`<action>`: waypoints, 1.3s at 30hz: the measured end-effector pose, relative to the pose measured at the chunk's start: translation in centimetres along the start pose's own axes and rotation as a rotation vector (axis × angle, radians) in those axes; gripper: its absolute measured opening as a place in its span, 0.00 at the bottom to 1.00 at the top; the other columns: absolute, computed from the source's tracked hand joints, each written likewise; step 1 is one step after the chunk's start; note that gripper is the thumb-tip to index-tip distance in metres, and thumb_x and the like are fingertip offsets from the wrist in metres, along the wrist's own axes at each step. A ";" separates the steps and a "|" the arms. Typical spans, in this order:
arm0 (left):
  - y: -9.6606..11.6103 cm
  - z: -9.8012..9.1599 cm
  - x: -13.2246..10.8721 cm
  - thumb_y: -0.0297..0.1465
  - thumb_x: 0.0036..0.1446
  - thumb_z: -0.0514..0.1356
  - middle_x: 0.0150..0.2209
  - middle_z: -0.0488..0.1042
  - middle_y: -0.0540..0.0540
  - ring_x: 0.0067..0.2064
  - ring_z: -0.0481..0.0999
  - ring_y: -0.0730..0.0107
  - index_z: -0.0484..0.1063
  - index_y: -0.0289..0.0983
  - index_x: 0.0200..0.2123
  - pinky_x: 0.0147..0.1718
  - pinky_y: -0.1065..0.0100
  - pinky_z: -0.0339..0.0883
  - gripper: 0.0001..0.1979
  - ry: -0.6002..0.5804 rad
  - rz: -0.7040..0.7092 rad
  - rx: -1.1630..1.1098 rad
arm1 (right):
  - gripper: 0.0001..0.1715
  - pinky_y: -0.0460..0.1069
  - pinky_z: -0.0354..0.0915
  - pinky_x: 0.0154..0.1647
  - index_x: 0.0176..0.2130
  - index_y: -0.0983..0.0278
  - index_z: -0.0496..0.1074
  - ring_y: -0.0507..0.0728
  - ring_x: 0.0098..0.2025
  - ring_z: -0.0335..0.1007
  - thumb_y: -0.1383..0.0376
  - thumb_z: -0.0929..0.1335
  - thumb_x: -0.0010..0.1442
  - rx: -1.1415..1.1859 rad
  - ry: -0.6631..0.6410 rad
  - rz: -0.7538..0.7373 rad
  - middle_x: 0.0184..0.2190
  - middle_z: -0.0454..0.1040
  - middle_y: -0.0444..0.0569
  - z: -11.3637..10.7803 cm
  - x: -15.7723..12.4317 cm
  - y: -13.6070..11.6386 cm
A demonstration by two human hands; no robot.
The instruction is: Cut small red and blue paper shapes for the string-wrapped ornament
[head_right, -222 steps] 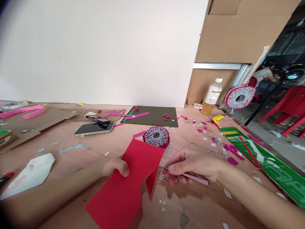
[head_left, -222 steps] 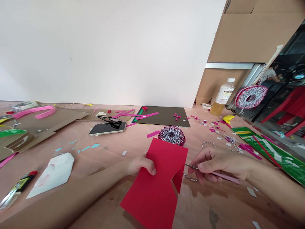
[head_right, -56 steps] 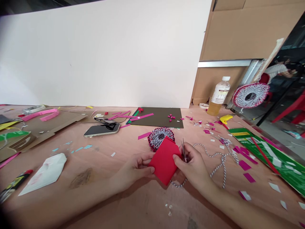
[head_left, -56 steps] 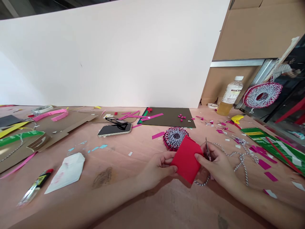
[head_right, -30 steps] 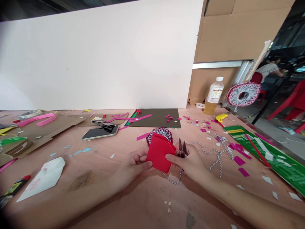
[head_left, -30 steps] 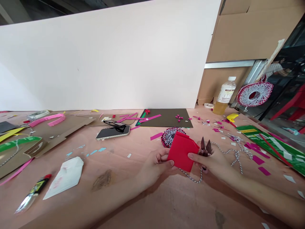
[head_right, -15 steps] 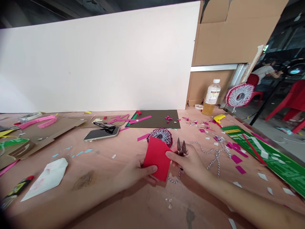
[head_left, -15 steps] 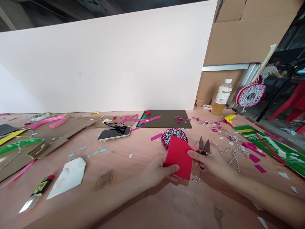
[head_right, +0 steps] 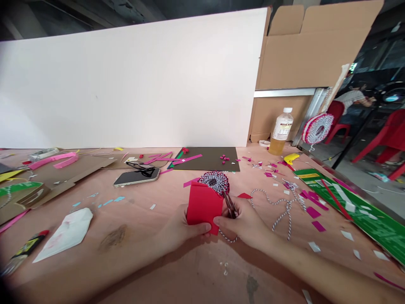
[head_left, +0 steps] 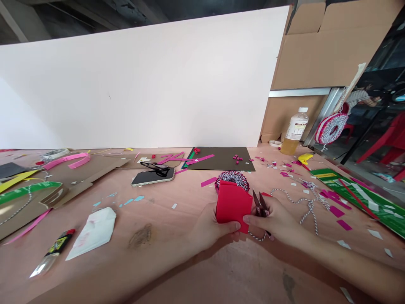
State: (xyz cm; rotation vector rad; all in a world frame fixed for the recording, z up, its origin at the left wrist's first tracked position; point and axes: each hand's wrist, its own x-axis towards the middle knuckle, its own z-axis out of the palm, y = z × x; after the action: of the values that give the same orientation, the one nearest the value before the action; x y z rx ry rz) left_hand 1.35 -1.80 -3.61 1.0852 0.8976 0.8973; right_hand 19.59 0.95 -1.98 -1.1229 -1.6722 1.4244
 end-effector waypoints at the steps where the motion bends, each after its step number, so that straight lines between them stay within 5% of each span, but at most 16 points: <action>1: 0.2 0.0 0.0 0.28 0.47 0.65 0.28 0.75 0.46 0.28 0.72 0.69 0.74 0.33 0.33 0.32 0.66 0.68 0.08 -0.002 0.008 0.032 | 0.13 0.42 0.52 0.11 0.23 0.62 0.60 0.47 0.13 0.54 0.63 0.70 0.48 0.006 -0.009 -0.013 0.14 0.60 0.35 0.0 -0.1 0.0; 5: 0.7 0.0 -0.1 0.27 0.43 0.67 0.32 0.76 0.45 0.32 0.73 0.65 0.75 0.33 0.35 0.33 0.66 0.67 0.12 -0.001 0.068 0.142 | 0.13 0.43 0.51 0.12 0.23 0.62 0.60 0.47 0.14 0.54 0.63 0.70 0.48 -0.020 0.017 -0.004 0.15 0.61 0.36 0.1 -0.3 0.0; 12: 0.9 0.2 -0.1 0.26 0.45 0.66 0.26 0.73 0.48 0.29 0.70 0.71 0.74 0.33 0.28 0.30 0.71 0.65 0.05 0.042 0.092 0.117 | 0.11 0.43 0.54 0.20 0.23 0.63 0.63 0.48 0.20 0.58 0.66 0.71 0.48 -0.067 -0.054 -0.162 0.19 0.64 0.38 0.5 -0.4 0.3; 18: 0.5 0.0 0.0 0.35 0.51 0.63 0.23 0.73 0.46 0.24 0.72 0.70 0.74 0.32 0.28 0.27 0.68 0.67 0.10 0.072 0.062 0.027 | 0.12 0.42 0.51 0.14 0.28 0.63 0.63 0.48 0.16 0.55 0.60 0.69 0.53 0.013 -0.133 -0.015 0.15 0.63 0.37 -0.2 -0.2 0.3; 26: -0.2 -0.2 0.3 0.37 0.49 0.64 0.22 0.74 0.44 0.22 0.72 0.69 0.74 0.30 0.30 0.23 0.70 0.64 0.13 0.061 -0.053 0.001 | 0.15 0.41 0.52 0.15 0.28 0.63 0.62 0.47 0.16 0.56 0.55 0.66 0.57 0.015 0.008 -0.033 0.17 0.62 0.37 -1.3 0.8 1.1; 33: 0.9 0.0 0.2 0.38 0.51 0.63 0.33 0.76 0.43 0.35 0.73 0.65 0.76 0.34 0.34 0.35 0.67 0.64 0.13 0.117 0.108 -0.023 | 0.16 0.42 0.49 0.16 0.28 0.62 0.63 0.47 0.17 0.53 0.54 0.69 0.54 0.067 0.055 -0.070 0.16 0.58 0.36 -2.4 1.6 1.3; 39: 0.8 -0.1 0.3 0.39 0.49 0.63 0.30 0.75 0.45 0.34 0.72 0.64 0.75 0.34 0.29 0.33 0.68 0.63 0.12 0.123 0.081 0.048 | 0.17 0.42 0.47 0.14 0.31 0.63 0.66 0.47 0.15 0.50 0.52 0.69 0.53 0.047 0.117 -0.061 0.14 0.57 0.36 -2.8 1.9 1.5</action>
State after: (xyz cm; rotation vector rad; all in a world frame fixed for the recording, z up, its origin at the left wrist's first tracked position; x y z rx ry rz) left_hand 1.22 -1.36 -2.94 1.1237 0.9871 1.0225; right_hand 21.58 3.87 -3.05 -1.0983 -1.5697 1.3274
